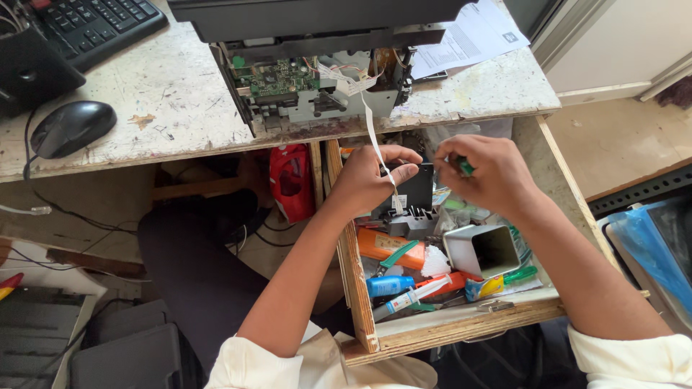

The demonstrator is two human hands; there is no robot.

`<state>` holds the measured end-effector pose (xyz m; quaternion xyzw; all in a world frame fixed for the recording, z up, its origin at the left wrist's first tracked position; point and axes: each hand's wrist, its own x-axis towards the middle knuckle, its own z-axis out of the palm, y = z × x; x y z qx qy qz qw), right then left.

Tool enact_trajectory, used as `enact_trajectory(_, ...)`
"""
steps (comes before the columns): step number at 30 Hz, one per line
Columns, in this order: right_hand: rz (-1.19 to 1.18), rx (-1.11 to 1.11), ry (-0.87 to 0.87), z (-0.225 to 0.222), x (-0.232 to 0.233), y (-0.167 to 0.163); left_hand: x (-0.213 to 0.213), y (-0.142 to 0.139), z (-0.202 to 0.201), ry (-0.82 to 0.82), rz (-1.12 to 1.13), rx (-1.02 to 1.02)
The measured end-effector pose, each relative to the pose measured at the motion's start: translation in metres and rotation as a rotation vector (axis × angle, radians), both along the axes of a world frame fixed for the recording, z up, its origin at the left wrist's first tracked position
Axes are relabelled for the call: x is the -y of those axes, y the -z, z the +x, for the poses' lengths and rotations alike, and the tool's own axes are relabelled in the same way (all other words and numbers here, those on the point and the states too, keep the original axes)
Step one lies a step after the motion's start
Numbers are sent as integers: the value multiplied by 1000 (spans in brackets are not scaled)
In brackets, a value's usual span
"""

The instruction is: The person holds a black printer component with a ribbon cable, uses a green screwdriver to tighten screws, and places the component into an open drawer. The person continues to adjust the component and cable within the drawer.

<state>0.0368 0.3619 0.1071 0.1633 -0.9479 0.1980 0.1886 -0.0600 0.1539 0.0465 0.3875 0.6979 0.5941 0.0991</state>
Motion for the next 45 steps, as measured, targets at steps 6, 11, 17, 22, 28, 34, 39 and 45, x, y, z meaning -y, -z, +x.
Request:
enact_trajectory(6,-147,74,44,-3,-7,4,1,1,0,30,10,42)
enact_trajectory(11,-182,68,12,-1,-6,1,0,7,-2,71,51,88)
enact_trajectory(17,-54,207,92,1,-10,-2,-3,17,-2,7,153,134)
enact_trajectory(22,99,261,198,2,-9,-2,-3,16,-1,18,132,196)
enact_trajectory(28,248,474,202,3,-5,-2,-1,19,-2,57,100,157)
enact_trajectory(34,184,632,129,-2,-1,2,0,17,0,-27,190,195)
enact_trajectory(39,155,705,24,-4,3,7,5,11,1,-113,257,256)
enact_trajectory(45,-3,714,-16,-4,-3,15,24,13,-11,-277,218,272)
